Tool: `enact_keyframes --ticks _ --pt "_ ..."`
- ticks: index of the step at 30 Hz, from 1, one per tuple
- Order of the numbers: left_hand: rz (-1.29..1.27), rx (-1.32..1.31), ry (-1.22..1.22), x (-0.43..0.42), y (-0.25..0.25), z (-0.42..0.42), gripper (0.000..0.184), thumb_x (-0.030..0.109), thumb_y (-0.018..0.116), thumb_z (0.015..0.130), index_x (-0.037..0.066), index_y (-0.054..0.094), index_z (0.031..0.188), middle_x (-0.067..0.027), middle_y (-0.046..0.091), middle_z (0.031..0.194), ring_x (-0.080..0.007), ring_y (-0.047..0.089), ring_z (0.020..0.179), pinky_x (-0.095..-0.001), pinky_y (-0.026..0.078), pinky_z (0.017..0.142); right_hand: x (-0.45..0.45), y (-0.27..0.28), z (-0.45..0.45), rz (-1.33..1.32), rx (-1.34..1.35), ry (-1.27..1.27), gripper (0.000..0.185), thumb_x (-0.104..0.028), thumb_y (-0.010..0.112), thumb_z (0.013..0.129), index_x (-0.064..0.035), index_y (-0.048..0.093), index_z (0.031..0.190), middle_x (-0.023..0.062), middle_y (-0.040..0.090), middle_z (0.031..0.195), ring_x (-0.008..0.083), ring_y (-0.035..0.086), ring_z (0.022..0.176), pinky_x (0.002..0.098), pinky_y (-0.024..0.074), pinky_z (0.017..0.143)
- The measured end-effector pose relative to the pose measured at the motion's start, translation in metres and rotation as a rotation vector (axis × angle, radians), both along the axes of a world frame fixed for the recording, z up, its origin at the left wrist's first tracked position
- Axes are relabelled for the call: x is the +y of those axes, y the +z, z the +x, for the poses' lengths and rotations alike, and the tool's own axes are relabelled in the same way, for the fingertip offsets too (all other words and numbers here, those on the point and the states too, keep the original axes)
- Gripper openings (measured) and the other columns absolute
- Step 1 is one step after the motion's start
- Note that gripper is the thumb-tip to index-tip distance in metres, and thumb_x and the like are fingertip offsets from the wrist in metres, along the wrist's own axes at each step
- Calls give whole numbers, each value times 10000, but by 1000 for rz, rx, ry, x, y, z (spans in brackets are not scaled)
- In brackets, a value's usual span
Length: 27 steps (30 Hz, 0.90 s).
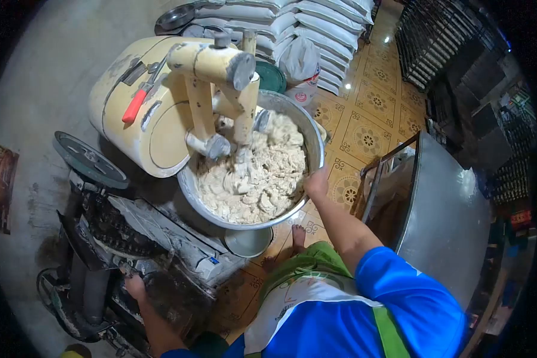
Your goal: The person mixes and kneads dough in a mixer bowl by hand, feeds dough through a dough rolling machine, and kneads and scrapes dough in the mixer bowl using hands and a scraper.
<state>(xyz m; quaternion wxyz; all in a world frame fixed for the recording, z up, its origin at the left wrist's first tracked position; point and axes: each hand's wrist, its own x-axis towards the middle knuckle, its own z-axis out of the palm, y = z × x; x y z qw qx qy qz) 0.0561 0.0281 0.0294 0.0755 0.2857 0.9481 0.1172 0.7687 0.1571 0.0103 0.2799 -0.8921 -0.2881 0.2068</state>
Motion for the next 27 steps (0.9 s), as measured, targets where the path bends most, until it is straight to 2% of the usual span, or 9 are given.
enact_keyframes --ticks 6,9,13,18,25,27 --pt "-5 -84 -33 -3 -12 -21 365 210 542 814 -64 654 1027 -292 651 1012 -474 588 990 -518 444 889 17 8 15 -59 -13 -15 431 -36 575 798 3 413 1196 281 568 1166 463 556 1091 511 457 900" --pt "-42 58 -26 -6 -14 -20 364 222 554 809 -62 658 1011 -288 657 972 -466 599 958 -515 445 848 35 4 38 -6 -59 134 419 -52 569 808 -5 420 1196 287 575 1153 468 554 1088 519 456 888" --pt "38 -102 -77 -1 38 34 363 251 561 809 -53 672 972 -276 663 932 -459 605 934 -516 447 840 59 5 56 -50 -108 208 342 -67 564 827 6 437 1136 295 591 1106 463 572 1058 506 460 891" --pt "120 -23 -82 -17 11 11 391 292 566 805 -51 680 953 -272 664 907 -460 606 926 -513 451 828 79 -7 69 -11 -103 207 345 -46 566 814 5 436 1130 301 604 1080 471 572 1049 514 459 885" --pt "-249 103 -209 -16 -15 -40 434 328 587 796 -61 668 969 -297 654 982 -469 592 993 -522 441 852 85 7 71 -81 -74 249 337 -39 548 821 6 438 1136 296 605 1092 471 568 1066 515 459 885" --pt "-233 90 -189 -17 -16 -40 431 327 589 795 -58 667 972 -298 651 992 -470 589 1001 -525 442 857 81 -7 71 -31 -96 241 346 -52 542 828 -3 438 1155 299 604 1086 476 568 1057 521 456 877"
